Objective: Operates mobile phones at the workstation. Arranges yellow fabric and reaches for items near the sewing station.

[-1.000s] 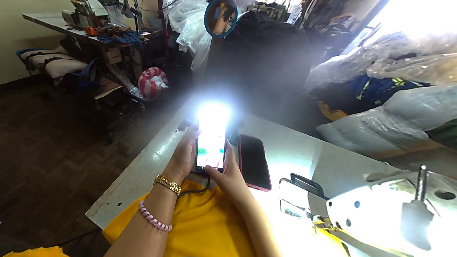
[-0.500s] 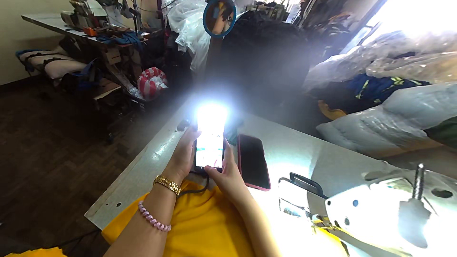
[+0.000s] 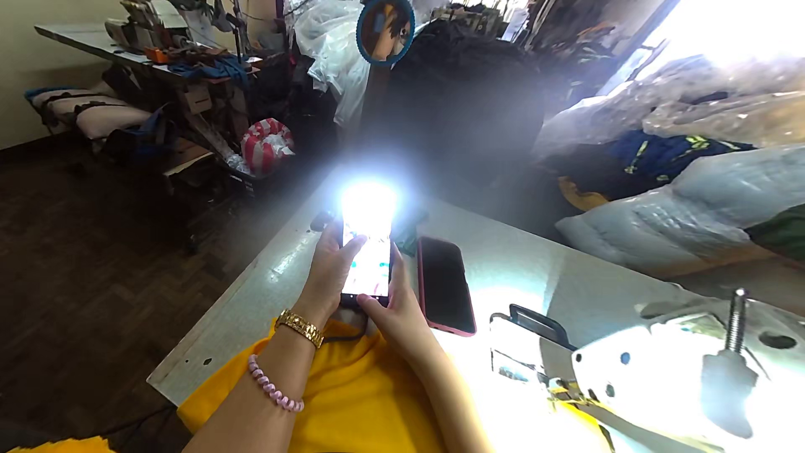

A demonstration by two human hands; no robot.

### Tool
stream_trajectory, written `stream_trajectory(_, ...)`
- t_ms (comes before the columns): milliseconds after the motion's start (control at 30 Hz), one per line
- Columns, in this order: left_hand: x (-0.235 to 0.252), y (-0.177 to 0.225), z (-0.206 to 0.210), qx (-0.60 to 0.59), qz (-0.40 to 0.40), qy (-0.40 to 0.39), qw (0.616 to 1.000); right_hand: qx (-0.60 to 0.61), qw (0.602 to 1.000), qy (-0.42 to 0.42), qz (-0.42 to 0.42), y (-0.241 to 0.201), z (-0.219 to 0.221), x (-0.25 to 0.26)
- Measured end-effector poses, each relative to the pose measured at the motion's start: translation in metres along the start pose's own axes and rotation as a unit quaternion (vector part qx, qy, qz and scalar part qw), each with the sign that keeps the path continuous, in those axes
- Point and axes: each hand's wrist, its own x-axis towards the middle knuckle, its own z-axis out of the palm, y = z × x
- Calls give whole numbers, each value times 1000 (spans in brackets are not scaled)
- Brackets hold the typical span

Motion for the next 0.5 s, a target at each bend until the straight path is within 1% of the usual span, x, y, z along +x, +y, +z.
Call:
stream_trajectory(133,-2,2,-5,-1,-27,-17,999,17,1000,-7,2,1,-1,0)
stream_trajectory(267,-1,1,-10,7,-27,-37,999,35,999,-12,-2,3,-1,1)
stream_trajectory(333,-1,2,-9,-2,-27,-38,999,61,998,-20,-5,4,-2,2)
stream_trajectory(500,0,3,-10,-27,-49,-49,997,161,986,-26,24,0,-10,4)
